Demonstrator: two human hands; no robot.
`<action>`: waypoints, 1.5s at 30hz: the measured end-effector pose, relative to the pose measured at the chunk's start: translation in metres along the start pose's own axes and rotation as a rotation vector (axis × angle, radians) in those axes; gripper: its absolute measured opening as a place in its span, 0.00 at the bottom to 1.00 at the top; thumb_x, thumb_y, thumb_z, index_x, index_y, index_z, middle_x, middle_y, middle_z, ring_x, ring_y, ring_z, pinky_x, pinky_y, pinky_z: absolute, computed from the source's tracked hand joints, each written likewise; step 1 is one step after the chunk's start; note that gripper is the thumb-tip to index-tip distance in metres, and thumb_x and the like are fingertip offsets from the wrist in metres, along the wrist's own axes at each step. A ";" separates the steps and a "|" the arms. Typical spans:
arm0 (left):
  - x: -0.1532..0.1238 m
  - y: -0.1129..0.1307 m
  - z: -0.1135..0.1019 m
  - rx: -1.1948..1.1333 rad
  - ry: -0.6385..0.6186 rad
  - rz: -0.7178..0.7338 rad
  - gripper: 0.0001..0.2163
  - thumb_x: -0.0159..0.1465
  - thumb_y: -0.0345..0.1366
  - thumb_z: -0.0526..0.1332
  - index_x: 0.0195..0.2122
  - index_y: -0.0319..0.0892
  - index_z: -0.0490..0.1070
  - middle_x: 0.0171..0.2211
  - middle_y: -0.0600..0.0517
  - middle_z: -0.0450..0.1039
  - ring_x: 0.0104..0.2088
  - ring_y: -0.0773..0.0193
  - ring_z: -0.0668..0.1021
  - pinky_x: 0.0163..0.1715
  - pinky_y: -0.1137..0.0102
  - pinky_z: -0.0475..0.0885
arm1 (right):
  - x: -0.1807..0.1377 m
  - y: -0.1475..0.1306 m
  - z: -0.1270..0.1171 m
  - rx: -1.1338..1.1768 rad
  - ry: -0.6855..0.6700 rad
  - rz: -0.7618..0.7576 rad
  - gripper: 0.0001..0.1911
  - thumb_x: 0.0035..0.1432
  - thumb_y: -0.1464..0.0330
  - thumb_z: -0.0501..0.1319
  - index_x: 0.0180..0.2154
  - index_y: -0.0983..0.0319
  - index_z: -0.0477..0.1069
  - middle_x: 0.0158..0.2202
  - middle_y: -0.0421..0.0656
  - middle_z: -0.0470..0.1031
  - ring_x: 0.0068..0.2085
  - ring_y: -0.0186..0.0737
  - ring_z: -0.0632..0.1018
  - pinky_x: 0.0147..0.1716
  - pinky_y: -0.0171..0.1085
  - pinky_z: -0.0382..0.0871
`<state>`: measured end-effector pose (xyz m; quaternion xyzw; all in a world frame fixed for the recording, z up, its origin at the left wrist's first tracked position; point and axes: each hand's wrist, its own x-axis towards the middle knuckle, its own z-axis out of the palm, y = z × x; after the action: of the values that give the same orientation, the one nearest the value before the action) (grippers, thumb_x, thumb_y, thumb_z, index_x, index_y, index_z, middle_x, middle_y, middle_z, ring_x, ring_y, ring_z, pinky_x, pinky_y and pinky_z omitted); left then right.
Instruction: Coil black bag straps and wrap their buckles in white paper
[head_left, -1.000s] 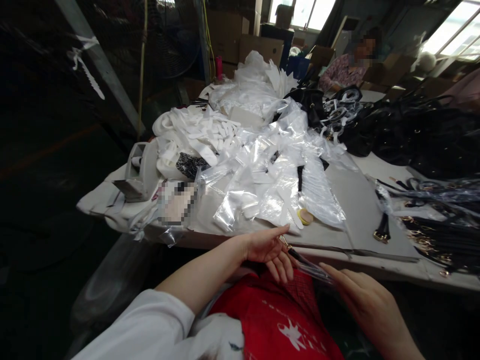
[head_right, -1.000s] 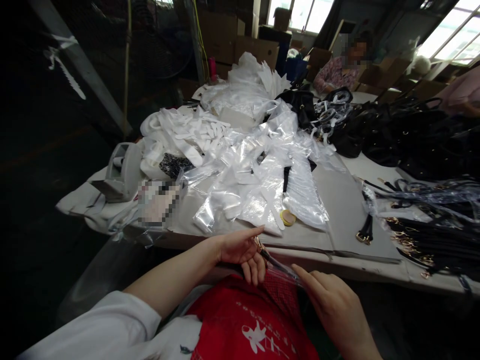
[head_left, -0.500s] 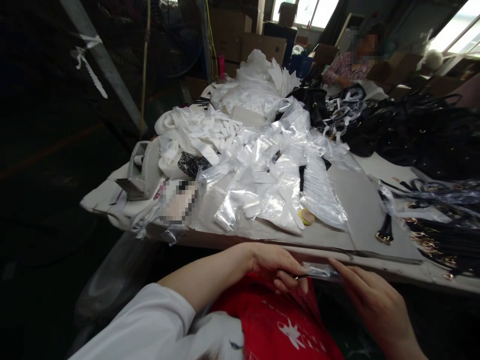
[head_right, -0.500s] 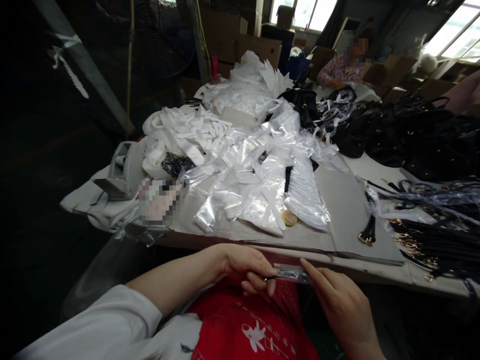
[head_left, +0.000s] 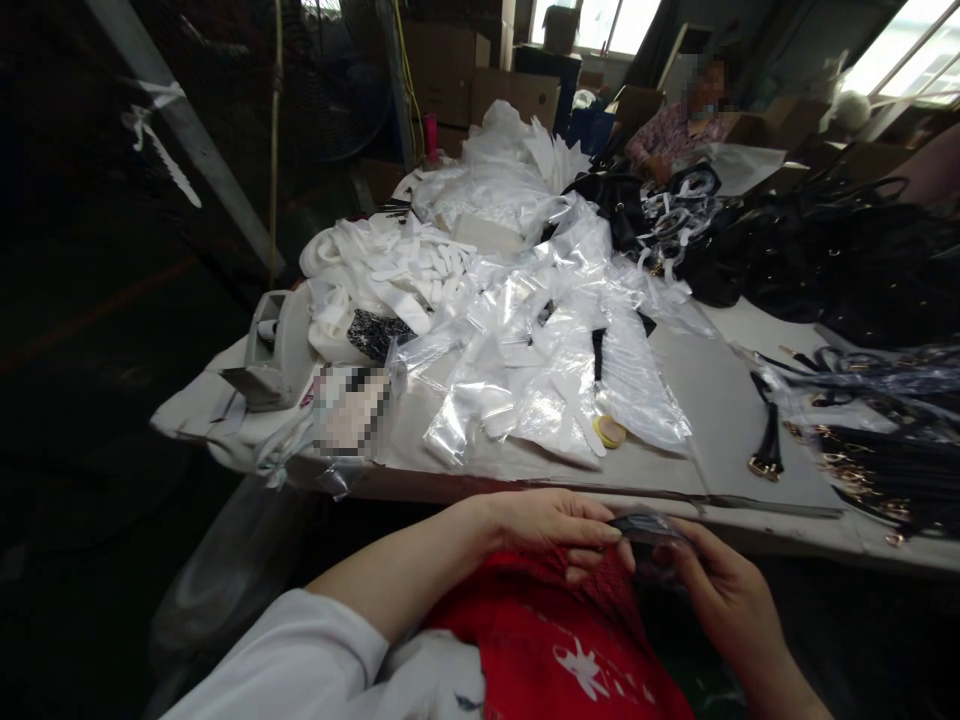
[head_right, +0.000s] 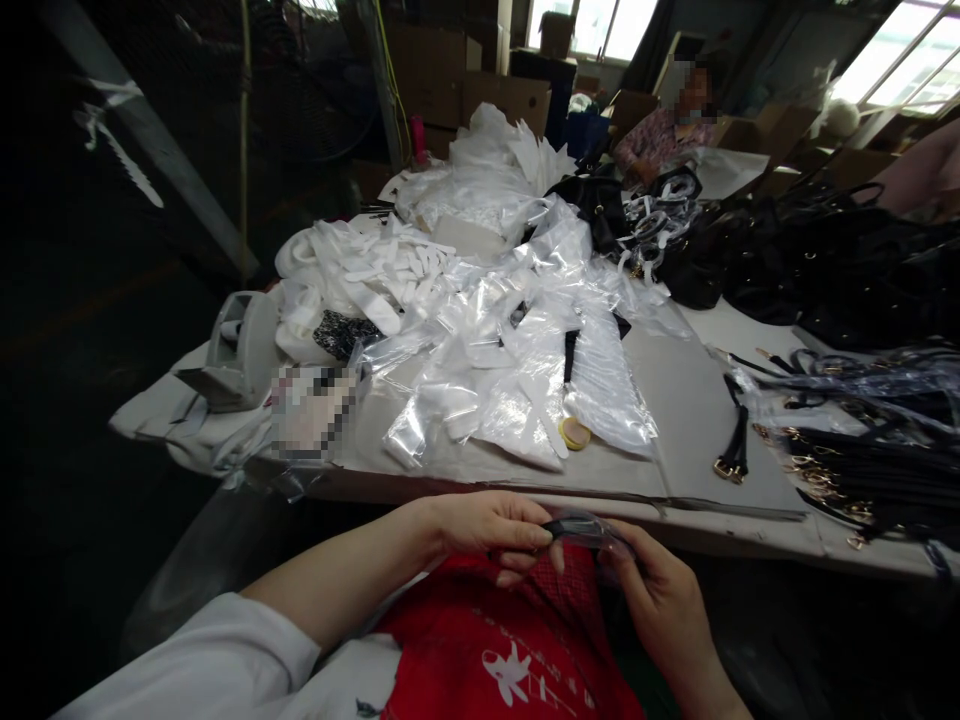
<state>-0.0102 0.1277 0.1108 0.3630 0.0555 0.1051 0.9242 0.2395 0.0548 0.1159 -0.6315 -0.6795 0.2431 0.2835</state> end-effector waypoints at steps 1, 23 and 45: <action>-0.001 -0.001 0.002 0.009 -0.002 -0.002 0.14 0.64 0.43 0.62 0.42 0.37 0.73 0.18 0.60 0.57 0.19 0.72 0.63 0.24 0.73 0.62 | 0.000 0.001 0.001 0.030 0.005 0.022 0.18 0.62 0.56 0.56 0.42 0.60 0.78 0.29 0.42 0.80 0.29 0.40 0.79 0.30 0.33 0.75; 0.014 0.018 -0.009 -0.607 0.211 0.037 0.20 0.73 0.42 0.45 0.28 0.37 0.65 0.10 0.64 0.51 0.12 0.75 0.58 0.18 0.78 0.61 | -0.009 -0.009 0.017 0.571 -0.294 0.399 0.28 0.61 0.45 0.54 0.36 0.64 0.74 0.16 0.39 0.69 0.17 0.29 0.62 0.17 0.30 0.52; 0.050 -0.008 0.015 1.270 0.528 0.444 0.14 0.68 0.37 0.50 0.44 0.40 0.73 0.37 0.45 0.76 0.38 0.58 0.75 0.45 0.66 0.67 | -0.005 -0.029 -0.011 0.478 -0.289 0.291 0.18 0.61 0.53 0.59 0.32 0.62 0.69 0.16 0.34 0.63 0.18 0.30 0.62 0.18 0.30 0.55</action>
<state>0.0424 0.1239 0.1156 0.7952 0.2523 0.3219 0.4476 0.2260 0.0473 0.1437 -0.5967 -0.5388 0.5210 0.2867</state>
